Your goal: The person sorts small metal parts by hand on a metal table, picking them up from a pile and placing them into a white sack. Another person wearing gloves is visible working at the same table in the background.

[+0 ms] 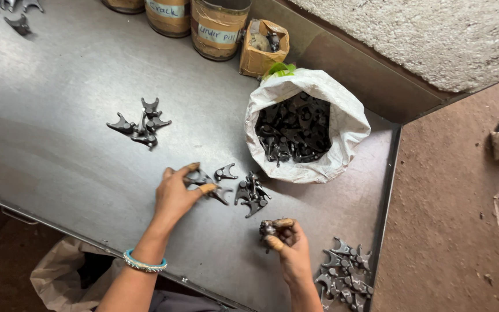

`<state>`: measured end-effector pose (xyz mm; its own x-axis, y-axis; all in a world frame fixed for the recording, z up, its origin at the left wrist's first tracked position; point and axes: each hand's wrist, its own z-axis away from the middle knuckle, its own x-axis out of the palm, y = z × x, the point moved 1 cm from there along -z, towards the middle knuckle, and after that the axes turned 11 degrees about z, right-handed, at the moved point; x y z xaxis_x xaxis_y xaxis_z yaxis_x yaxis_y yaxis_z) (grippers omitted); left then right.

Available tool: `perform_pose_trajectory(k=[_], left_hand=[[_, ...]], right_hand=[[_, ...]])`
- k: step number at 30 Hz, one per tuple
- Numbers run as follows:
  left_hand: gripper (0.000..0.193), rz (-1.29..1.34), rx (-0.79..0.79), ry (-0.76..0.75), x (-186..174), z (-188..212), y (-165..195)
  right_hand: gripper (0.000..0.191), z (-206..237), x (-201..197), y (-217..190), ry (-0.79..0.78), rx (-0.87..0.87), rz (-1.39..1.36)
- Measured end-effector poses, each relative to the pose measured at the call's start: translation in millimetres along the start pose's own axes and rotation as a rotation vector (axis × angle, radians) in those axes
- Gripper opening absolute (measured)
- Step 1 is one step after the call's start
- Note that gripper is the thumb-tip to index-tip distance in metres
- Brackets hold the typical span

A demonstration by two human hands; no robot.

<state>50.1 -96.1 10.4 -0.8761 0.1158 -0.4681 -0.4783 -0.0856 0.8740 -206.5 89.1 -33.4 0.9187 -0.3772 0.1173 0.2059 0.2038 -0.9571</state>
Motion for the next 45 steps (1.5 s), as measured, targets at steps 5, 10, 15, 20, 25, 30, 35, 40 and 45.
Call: perform_pose_trajectory(k=[5, 10, 15, 20, 25, 30, 35, 40, 45], left_hand=[[0.07, 0.016, 0.009, -0.223, 38, 16, 9], [0.041, 0.237, 0.089, -0.116, 63, 50, 9], [0.037, 1.095, -0.493, -0.504, 84, 84, -2], [0.041, 1.318, -0.672, -0.577, 70, 77, -6], [0.042, 1.0, -0.513, -0.425, 41, 60, -7], [0.054, 0.764, -0.434, -0.381, 38, 59, -8], [0.055, 0.416, -0.223, -0.363, 46, 65, -3], [0.059, 0.309, -0.256, -0.42, 48, 70, 6], [0.057, 0.358, -0.338, -0.492, 57, 74, 4]], right_hand=[[0.032, -2, -27, 7, 0.053, 0.294, -0.401], [0.029, -3, -25, 5, 0.095, 0.244, -0.272], [0.017, -10, 11, -22, -0.082, -0.202, 0.228], [0.045, -31, 43, -53, 0.145, -0.603, 1.35], [0.047, -21, 36, -61, 0.079, -0.661, 1.375], [0.044, 2, 21, -68, 0.093, -0.477, 1.369], [0.049, 16, 16, -55, -0.013, -0.55, 1.213], [0.024, 5, -14, -17, 0.089, -0.173, 0.558], [0.013, 1, -45, 5, 0.166, 0.243, -0.24]])
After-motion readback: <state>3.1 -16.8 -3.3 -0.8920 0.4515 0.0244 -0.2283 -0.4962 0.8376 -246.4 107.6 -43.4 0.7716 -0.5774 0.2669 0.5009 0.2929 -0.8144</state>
